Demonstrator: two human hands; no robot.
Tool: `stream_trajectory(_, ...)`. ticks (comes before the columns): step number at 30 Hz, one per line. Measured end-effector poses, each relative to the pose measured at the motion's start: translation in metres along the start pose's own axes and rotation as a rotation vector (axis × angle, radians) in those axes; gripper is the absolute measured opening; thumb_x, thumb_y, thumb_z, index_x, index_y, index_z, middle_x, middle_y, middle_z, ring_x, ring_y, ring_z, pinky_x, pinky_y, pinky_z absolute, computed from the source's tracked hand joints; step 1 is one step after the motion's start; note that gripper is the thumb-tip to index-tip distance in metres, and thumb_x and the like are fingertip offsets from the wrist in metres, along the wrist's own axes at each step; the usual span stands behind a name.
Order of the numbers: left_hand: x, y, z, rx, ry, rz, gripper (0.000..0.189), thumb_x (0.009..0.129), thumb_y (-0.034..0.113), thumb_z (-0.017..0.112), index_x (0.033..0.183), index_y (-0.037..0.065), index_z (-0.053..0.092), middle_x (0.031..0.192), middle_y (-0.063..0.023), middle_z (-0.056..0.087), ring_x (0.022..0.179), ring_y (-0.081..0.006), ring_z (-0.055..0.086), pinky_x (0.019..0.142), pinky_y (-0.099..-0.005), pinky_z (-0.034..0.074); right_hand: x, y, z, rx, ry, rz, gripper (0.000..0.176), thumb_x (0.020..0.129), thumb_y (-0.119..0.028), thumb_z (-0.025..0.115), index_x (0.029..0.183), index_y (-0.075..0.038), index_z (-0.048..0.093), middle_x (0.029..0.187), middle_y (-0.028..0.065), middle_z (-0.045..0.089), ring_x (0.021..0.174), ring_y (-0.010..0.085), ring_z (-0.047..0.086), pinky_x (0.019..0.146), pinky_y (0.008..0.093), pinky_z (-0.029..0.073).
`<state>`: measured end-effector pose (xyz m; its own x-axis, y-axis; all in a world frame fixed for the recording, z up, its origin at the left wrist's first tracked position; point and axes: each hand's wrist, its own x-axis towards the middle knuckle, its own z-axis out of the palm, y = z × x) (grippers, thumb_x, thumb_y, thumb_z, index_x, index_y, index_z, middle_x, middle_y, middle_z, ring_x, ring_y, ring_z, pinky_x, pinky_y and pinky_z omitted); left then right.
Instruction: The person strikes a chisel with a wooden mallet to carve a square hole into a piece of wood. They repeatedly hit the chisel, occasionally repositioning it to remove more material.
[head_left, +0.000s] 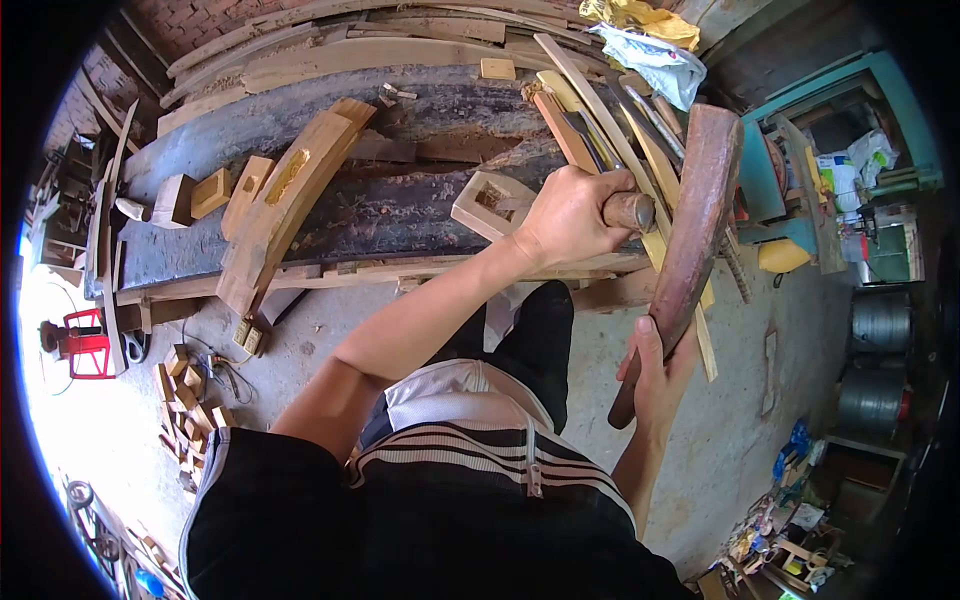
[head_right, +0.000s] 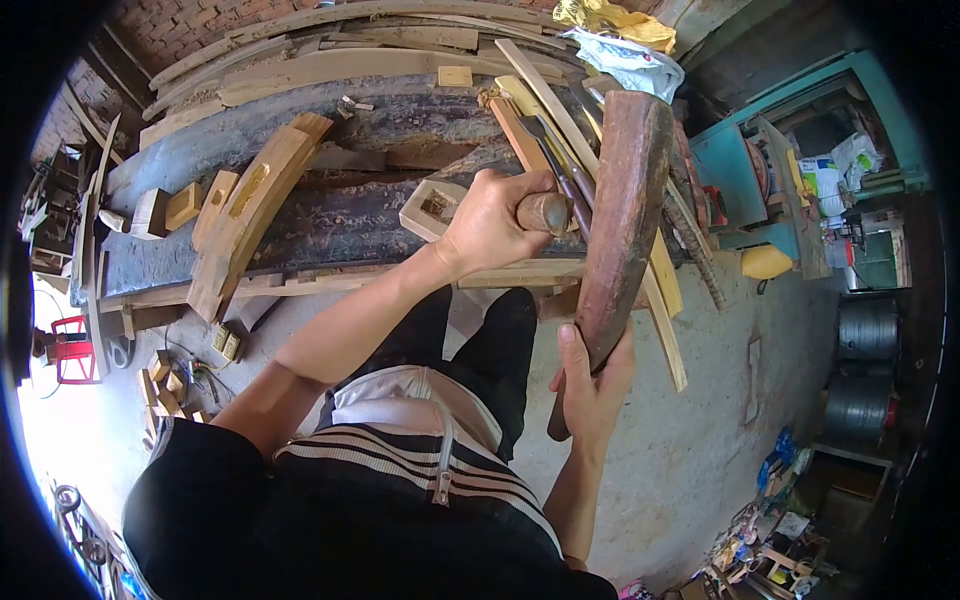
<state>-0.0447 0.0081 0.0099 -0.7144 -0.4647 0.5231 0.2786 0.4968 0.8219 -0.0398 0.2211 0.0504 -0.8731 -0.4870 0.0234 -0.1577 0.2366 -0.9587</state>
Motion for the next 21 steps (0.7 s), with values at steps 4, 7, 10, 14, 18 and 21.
stream_trajectory(4, 0.000, -0.001, -0.002, -0.041, 0.009, 0.001, 0.027, 0.070, 0.020, 0.079, 0.090, 0.005, 0.069, 0.070, -0.0207, 0.064, 0.073, -0.0410, 0.066, 0.066, -0.0440, 0.056, 0.002, -0.006, 0.003, -0.016, 0.004, -0.023, 0.032, 0.096, -0.022, 0.062, 0.115, 0.003, 0.054, 0.068, 0.0039, 0.051, 0.047, 0.0106, 0.046, 0.043, 0.0259, 0.040)
stream_trajectory(7, 0.000, -0.001, -0.005, -0.058, 0.009, 0.043, 0.019, 0.075, 0.004, 0.070, 0.093, 0.000, 0.068, 0.069, -0.0184, 0.063, 0.057, -0.0274, 0.064, 0.059, -0.0338, 0.051, 0.006, -0.017, 0.000, -0.102, 0.070, -0.170, 0.032, 0.096, -0.021, 0.059, 0.115, 0.004, 0.052, 0.068, 0.0049, 0.051, 0.047, 0.0120, 0.047, 0.043, 0.0262, 0.041)
stream_trajectory(10, 0.000, -0.003, -0.003, -0.070, -0.014, 0.047, 0.019, 0.075, 0.005, 0.071, 0.093, -0.001, 0.068, 0.070, -0.0185, 0.064, 0.058, -0.0278, 0.064, 0.060, -0.0333, 0.052, 0.010, -0.030, -0.007, 0.058, 0.150, -0.280, 0.032, 0.095, -0.021, 0.054, 0.115, 0.005, 0.050, 0.068, 0.0058, 0.052, 0.050, 0.0129, 0.048, 0.045, 0.0262, 0.042)
stream_trajectory(14, 0.004, -0.007, -0.003, -0.063, 0.030, 0.018, 0.022, 0.071, 0.019, 0.078, 0.082, 0.005, 0.065, 0.069, -0.0204, 0.063, 0.072, -0.0416, 0.065, 0.063, -0.0447, 0.053, 0.021, -0.022, -0.004, 0.151, 0.005, -0.386, 0.035, 0.093, -0.014, 0.060, 0.118, 0.006, 0.049, 0.076, 0.0056, 0.056, 0.051, 0.0118, 0.052, 0.048, 0.0264, 0.044)
stream_trajectory(18, 0.010, -0.007, -0.008, -0.182, 0.153, 0.031, 0.018, 0.073, 0.016, 0.075, 0.083, 0.005, 0.065, 0.069, -0.0212, 0.062, 0.071, -0.0427, 0.064, 0.061, -0.0443, 0.053, 0.016, -0.027, 0.016, -0.055, -0.152, -0.008, 0.033, 0.091, -0.010, 0.063, 0.118, 0.004, 0.051, 0.075, 0.0055, 0.057, 0.052, 0.0086, 0.052, 0.049, 0.0237, 0.043)
stream_trajectory(21, 0.009, -0.010, -0.008, -0.121, 0.156, 0.035, 0.017, 0.074, 0.016, 0.074, 0.085, 0.004, 0.066, 0.068, -0.0216, 0.062, 0.071, -0.0428, 0.064, 0.061, -0.0432, 0.053, 0.013, -0.030, 0.014, -0.020, -0.044, -0.158, 0.028, 0.091, -0.011, 0.059, 0.114, 0.004, 0.052, 0.074, 0.0055, 0.056, 0.050, 0.0112, 0.051, 0.048, 0.0254, 0.042)
